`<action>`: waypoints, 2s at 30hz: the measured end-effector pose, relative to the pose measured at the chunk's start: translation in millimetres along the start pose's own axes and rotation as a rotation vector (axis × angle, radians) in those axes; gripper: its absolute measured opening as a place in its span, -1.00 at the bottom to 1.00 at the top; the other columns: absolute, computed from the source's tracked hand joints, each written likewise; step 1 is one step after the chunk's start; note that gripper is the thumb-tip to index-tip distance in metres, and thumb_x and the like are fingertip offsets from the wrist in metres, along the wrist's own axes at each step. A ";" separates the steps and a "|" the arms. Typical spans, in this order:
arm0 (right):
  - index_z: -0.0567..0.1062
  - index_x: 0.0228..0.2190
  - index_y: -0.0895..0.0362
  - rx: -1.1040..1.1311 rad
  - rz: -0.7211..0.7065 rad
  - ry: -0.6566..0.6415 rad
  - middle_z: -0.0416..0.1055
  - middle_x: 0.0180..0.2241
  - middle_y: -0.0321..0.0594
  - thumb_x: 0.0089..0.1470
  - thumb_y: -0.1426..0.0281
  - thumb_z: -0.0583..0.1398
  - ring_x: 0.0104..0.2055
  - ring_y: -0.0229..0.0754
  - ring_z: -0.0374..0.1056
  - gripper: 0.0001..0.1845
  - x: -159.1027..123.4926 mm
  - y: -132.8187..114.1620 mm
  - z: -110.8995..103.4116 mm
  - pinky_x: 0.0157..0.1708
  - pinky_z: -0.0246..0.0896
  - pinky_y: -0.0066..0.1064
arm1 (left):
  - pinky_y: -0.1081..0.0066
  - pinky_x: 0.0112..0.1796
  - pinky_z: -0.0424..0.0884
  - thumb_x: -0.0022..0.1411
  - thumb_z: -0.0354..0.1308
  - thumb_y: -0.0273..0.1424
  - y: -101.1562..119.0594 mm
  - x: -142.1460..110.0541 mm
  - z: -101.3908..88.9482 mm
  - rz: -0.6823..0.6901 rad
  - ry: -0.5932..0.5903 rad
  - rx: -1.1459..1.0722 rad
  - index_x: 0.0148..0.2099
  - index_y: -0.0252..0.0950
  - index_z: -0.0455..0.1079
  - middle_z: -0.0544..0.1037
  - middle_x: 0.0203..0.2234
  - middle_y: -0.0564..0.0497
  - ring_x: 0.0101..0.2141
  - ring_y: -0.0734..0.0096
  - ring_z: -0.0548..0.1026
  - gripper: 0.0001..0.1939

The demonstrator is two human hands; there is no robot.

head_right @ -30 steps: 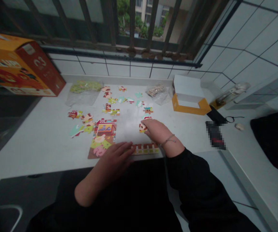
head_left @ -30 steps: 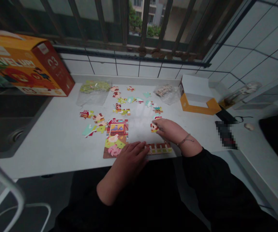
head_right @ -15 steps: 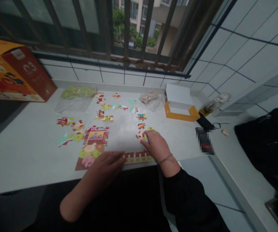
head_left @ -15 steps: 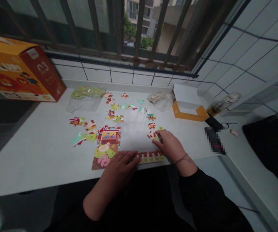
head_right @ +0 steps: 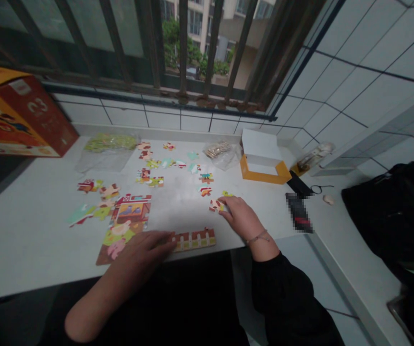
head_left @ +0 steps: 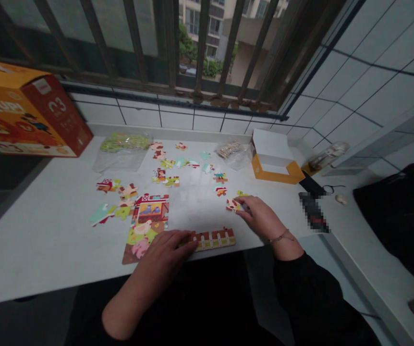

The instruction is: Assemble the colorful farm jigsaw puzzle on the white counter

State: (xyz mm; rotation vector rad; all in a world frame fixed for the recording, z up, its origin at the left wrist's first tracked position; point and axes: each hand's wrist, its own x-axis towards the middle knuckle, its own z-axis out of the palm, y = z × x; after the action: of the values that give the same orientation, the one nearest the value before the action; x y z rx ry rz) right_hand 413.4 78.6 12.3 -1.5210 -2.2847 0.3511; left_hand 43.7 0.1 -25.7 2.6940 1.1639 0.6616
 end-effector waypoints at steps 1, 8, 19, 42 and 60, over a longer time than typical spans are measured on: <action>0.53 0.19 0.06 0.014 -0.036 -0.002 0.56 0.14 -0.02 0.36 0.41 0.31 0.20 0.09 0.46 -0.60 -2.8 -1.9 -0.7 0.26 0.37 0.02 | 0.01 0.00 0.57 0.51 0.16 -0.49 -1.1 -0.4 0.8 -0.003 -0.007 -0.001 0.28 -0.05 0.53 0.63 0.17 -0.13 0.05 0.03 0.61 -0.60; 0.68 0.09 -0.08 0.066 -0.196 -0.141 0.52 0.08 -0.05 0.43 0.44 0.24 0.11 0.01 0.48 -0.68 -15.5 -24.1 9.1 0.13 0.46 -0.11 | -0.03 0.04 0.52 0.51 0.17 -0.47 -5.4 -0.9 -1.1 -0.006 -0.042 -0.068 0.32 -0.02 0.50 0.60 0.20 -0.14 0.09 0.01 0.57 -0.57; 0.72 0.04 -0.07 0.137 -0.183 -0.094 0.48 0.11 -0.06 0.43 0.44 0.25 0.00 -0.09 0.53 -0.70 -21.4 -22.6 14.5 0.05 0.49 -0.21 | -0.04 0.04 0.50 0.49 0.19 -0.47 1.2 2.3 -7.1 -0.021 -0.029 -0.092 0.29 -0.06 0.51 0.61 0.18 -0.14 0.08 -0.01 0.57 -0.59; 0.65 0.05 0.07 -0.049 0.122 0.318 0.49 0.10 0.03 0.42 0.28 0.21 0.16 0.10 0.46 -0.71 -8.7 27.2 -17.0 0.22 0.43 -0.01 | 0.01 0.01 0.50 0.43 0.22 -0.53 5.0 2.7 -10.9 -0.008 0.009 -0.071 0.29 -0.06 0.50 0.62 0.16 -0.13 0.06 0.01 0.58 -0.54; 0.62 0.03 0.19 -0.228 0.096 0.252 0.54 0.06 0.13 0.40 0.20 0.18 0.16 0.19 0.43 -0.62 3.5 26.2 20.8 0.30 0.30 0.11 | -0.07 0.07 0.52 0.46 0.23 -0.44 16.1 3.0 -17.3 -0.067 -0.044 -0.069 0.25 -0.08 0.52 0.62 0.17 -0.14 0.08 0.00 0.56 -0.63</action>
State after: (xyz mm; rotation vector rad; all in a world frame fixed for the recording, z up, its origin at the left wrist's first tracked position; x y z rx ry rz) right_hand 424.9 91.9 -16.4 -1.6813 -2.1139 -0.0774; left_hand 48.4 -9.8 -4.5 2.5870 1.1930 0.6179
